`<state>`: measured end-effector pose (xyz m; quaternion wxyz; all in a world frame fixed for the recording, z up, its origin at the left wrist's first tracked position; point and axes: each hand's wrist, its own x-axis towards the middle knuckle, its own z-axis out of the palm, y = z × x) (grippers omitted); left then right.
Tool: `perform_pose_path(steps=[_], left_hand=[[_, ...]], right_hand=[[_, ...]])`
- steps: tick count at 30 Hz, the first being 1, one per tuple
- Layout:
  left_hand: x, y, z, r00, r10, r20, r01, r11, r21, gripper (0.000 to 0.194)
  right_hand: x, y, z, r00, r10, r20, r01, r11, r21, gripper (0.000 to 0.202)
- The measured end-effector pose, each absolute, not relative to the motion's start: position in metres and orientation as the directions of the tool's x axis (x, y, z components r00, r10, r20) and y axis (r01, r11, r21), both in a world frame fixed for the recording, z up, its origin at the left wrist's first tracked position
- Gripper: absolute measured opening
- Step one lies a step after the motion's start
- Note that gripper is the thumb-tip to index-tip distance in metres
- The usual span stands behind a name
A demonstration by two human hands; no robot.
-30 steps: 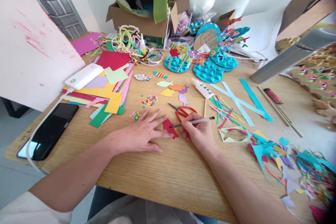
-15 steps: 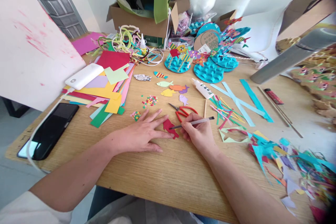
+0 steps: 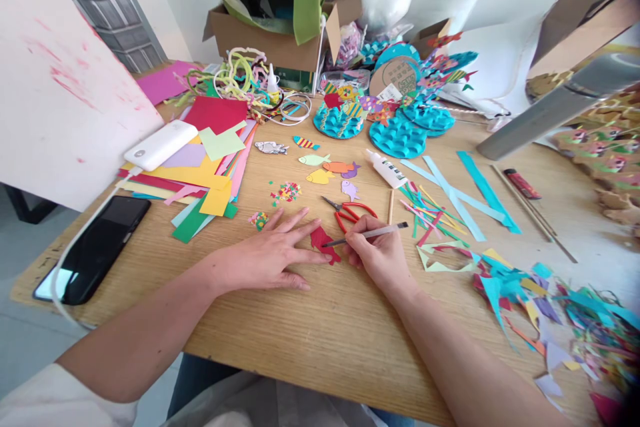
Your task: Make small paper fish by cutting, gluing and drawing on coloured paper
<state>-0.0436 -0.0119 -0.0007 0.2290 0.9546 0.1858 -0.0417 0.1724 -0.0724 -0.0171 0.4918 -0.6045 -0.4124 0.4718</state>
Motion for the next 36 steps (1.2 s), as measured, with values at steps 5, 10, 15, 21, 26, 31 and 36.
perform_pose_path(steps=[5, 10, 15, 21, 26, 31, 36], left_hand=[[-0.0435, -0.0123, -0.0001, 0.929, 0.341, -0.146, 0.37, -0.827, 0.423, 0.054], [-0.044, -0.0121, -0.0014, 0.932, 0.34, -0.125, 0.359, -0.826, 0.434, 0.055], [-0.0455, -0.0119, -0.003, 0.932, 0.337, -0.132, 0.361, -0.834, 0.418, 0.055], [-0.0429, -0.0132, 0.0, 0.93, 0.345, -0.13, 0.367, -0.834, 0.412, 0.053], [-0.04, -0.0112, 0.0027, 0.92, 0.378, -0.101, 0.388, -0.842, 0.375, 0.05], [-0.0417, -0.0089, 0.0027, 0.909, 0.409, -0.08, 0.411, -0.844, 0.345, 0.049], [-0.0423, -0.0097, 0.0035, 0.908, 0.414, -0.066, 0.41, -0.844, 0.346, 0.048]], right_hand=[[0.1727, -0.0727, -0.0167, 0.22, 0.961, -0.165, 0.043, -0.178, -0.983, 0.017], [0.1723, -0.073, -0.017, 0.208, 0.962, -0.175, 0.042, -0.188, -0.981, 0.017], [0.1722, -0.0732, -0.0176, 0.216, 0.96, -0.178, 0.034, -0.19, -0.981, 0.016], [0.1723, -0.0729, -0.0169, 0.202, 0.964, -0.173, 0.021, -0.181, -0.983, 0.016], [0.1721, -0.0737, -0.0163, 0.26, 0.952, -0.161, -0.019, -0.162, -0.987, 0.02], [0.1723, -0.0759, -0.017, 0.326, 0.939, -0.114, 0.0, -0.12, -0.993, 0.021], [0.1717, -0.0731, -0.0185, 0.316, 0.945, -0.09, 0.032, -0.106, -0.994, 0.03]])
